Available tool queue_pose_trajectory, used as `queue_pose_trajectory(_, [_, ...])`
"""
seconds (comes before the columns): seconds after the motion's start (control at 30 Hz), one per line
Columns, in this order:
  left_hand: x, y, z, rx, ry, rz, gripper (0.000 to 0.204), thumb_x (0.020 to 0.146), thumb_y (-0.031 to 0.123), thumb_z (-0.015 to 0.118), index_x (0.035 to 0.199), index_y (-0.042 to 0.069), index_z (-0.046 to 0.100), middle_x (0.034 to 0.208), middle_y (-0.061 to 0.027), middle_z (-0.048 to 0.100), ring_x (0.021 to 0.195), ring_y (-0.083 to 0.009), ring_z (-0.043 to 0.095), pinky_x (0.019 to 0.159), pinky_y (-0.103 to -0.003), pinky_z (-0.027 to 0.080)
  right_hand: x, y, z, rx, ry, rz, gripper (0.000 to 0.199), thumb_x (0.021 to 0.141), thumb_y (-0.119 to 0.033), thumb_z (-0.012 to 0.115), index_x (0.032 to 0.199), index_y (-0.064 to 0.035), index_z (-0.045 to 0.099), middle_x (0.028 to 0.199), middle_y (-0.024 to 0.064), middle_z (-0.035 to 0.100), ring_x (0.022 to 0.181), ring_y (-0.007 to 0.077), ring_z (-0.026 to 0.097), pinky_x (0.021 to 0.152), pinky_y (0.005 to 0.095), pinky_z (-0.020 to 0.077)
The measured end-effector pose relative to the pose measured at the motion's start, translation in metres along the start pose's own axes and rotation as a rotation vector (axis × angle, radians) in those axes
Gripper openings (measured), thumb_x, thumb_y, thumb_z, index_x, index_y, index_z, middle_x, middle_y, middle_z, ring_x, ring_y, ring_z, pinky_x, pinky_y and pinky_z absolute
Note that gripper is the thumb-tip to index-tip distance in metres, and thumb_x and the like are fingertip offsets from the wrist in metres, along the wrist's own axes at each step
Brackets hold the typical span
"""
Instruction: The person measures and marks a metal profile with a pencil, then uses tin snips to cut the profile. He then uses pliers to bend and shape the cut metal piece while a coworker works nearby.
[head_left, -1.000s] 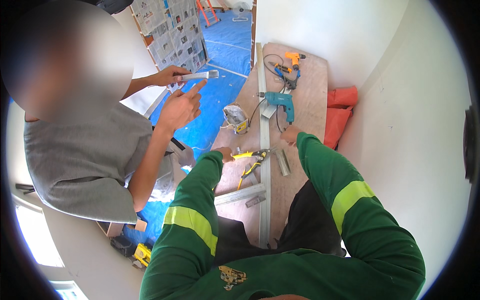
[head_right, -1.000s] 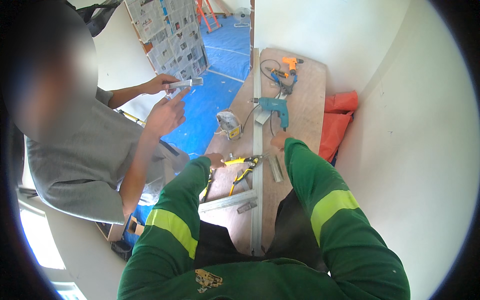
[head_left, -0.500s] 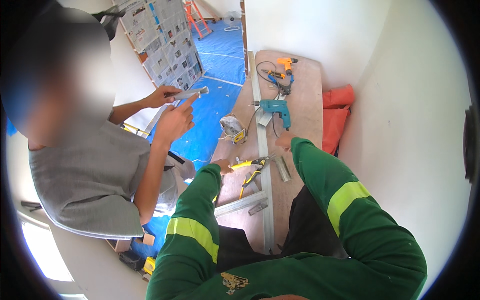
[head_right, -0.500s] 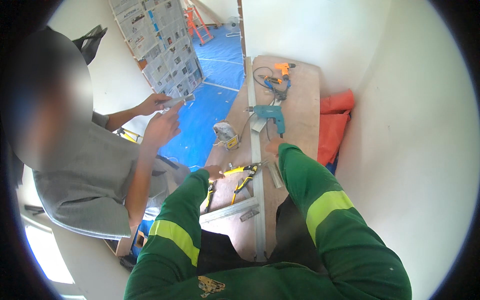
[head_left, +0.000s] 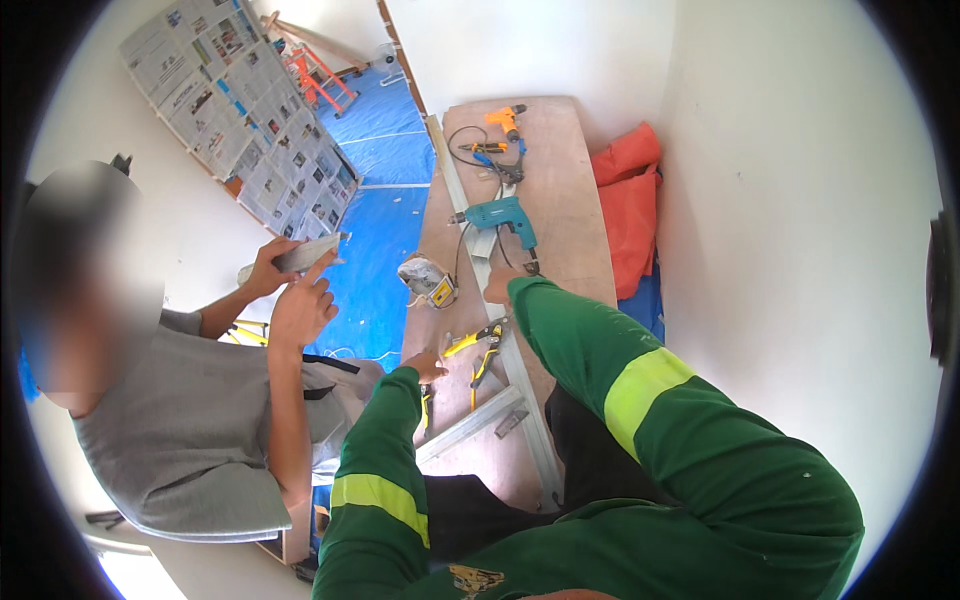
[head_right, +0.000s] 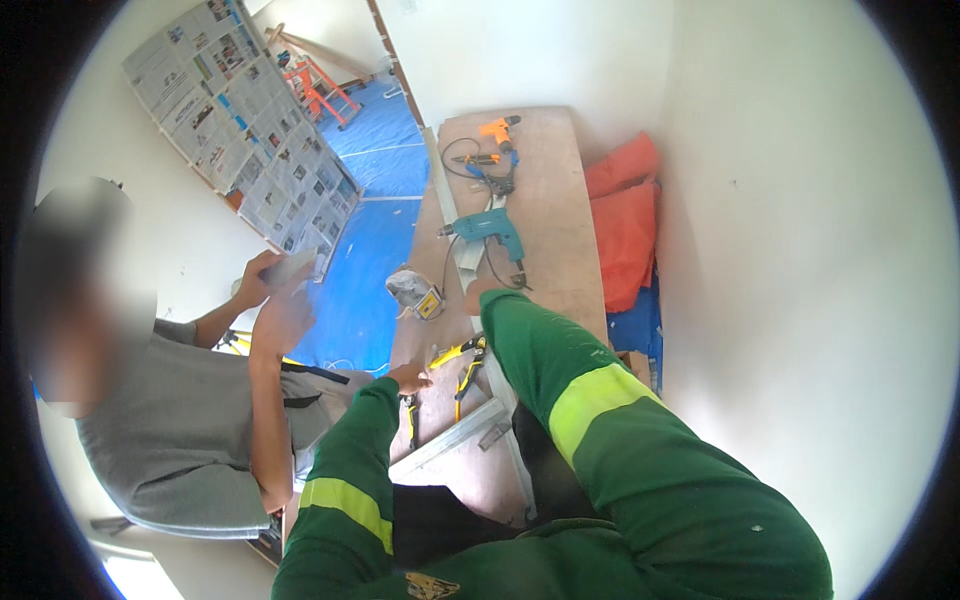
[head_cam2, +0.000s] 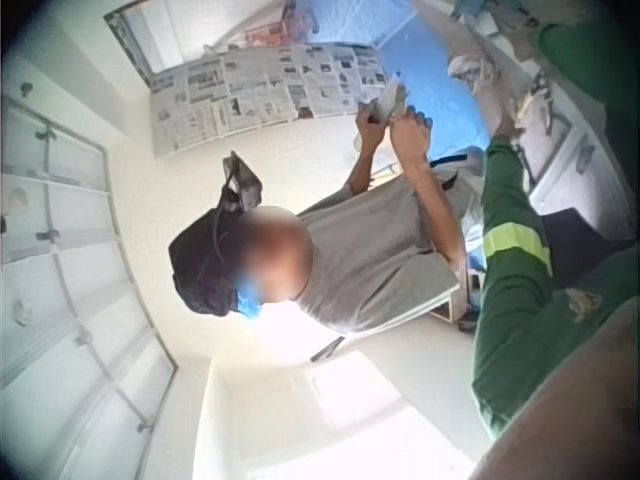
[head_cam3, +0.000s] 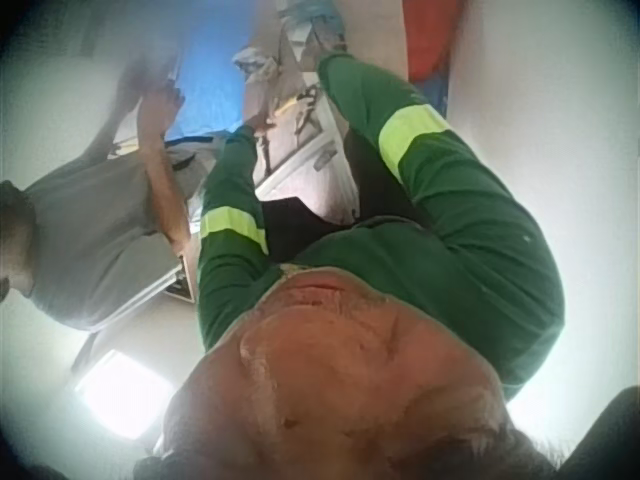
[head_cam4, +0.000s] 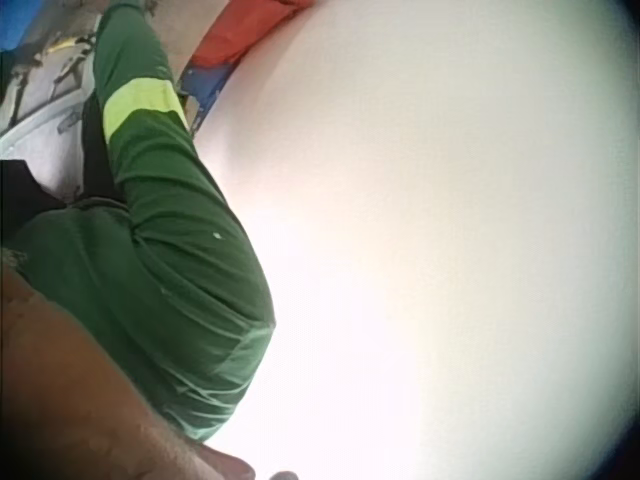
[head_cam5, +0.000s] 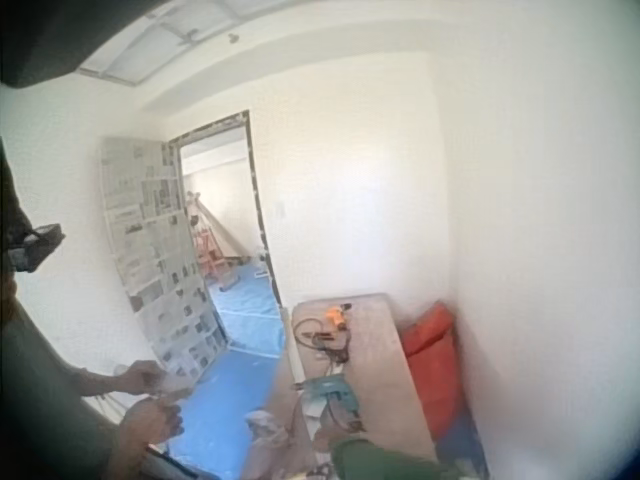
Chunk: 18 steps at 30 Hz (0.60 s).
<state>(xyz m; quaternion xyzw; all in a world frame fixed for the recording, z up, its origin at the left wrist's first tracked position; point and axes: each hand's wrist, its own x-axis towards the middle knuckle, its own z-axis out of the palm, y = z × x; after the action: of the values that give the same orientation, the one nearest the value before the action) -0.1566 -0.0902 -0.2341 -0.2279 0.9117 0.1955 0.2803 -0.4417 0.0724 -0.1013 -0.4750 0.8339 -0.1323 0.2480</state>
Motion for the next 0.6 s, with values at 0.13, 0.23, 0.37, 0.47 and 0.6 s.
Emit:
queue_pose_trajectory(0.13, [0.000, 0.003, -0.005, -0.009, -0.082, -0.013, 0.052, 0.100, 0.053, 0.067, 0.128, 0.010, 0.076, 0.129, -0.0204, 0.074, 0.124, -0.0411, 0.068, 0.106, -0.050, 0.052, 0.002, -0.019, 0.006, 0.065, -0.036, -0.034, 0.039, 0.083, -0.020, 0.061, 0.107, 0.0047, 0.079, 0.110, 0.0300, 0.076, 0.104, 0.0422, 0.077, 0.088, 0.0497, 0.0603])
queue_pose_trajectory(0.23, [0.000, 0.004, -0.008, -0.027, -0.086, -0.022, 0.052, 0.099, 0.053, 0.068, 0.128, 0.010, 0.076, 0.131, -0.0204, 0.073, 0.126, -0.0407, 0.067, 0.108, -0.049, 0.051, 0.005, -0.024, 0.010, -0.116, -0.035, -0.115, 0.041, 0.083, -0.022, 0.061, 0.108, 0.0049, 0.079, 0.117, 0.0305, 0.074, 0.112, 0.0429, 0.074, 0.092, 0.0501, 0.0591])
queue_pose_trajectory(0.37, [0.001, 0.002, -0.008, -0.019, -0.043, -0.015, 0.050, 0.097, 0.049, 0.072, 0.124, 0.008, 0.077, 0.126, -0.0205, 0.075, 0.121, -0.0410, 0.070, 0.104, -0.049, 0.054, 0.002, -0.021, 0.009, -0.025, -0.046, -0.072, 0.044, 0.085, -0.025, 0.060, 0.111, 0.0059, 0.078, 0.123, 0.0302, 0.073, 0.116, 0.0437, 0.072, 0.097, 0.0502, 0.0574])
queue_pose_trajectory(0.47, [0.003, -0.001, -0.007, -0.058, -0.073, -0.035, 0.054, 0.099, 0.052, 0.069, 0.128, 0.007, 0.075, 0.134, -0.0218, 0.071, 0.129, -0.0403, 0.065, 0.109, -0.048, 0.050, -0.005, -0.021, 0.003, 0.018, -0.046, -0.056, 0.045, 0.085, -0.025, 0.060, 0.113, 0.0062, 0.077, 0.124, 0.0310, 0.072, 0.118, 0.0444, 0.071, 0.100, 0.0503, 0.0561])
queue_pose_trajectory(0.6, [0.004, -0.003, -0.005, -0.062, -0.029, 0.001, 0.053, 0.099, 0.050, 0.069, 0.128, 0.006, 0.075, 0.131, -0.0223, 0.073, 0.127, -0.0403, 0.066, 0.109, -0.048, 0.051, -0.014, -0.025, -0.005, 0.005, -0.028, -0.063, 0.044, 0.085, -0.024, 0.062, 0.111, 0.0081, 0.077, 0.120, 0.0302, 0.074, 0.113, 0.0435, 0.073, 0.097, 0.0502, 0.0576])
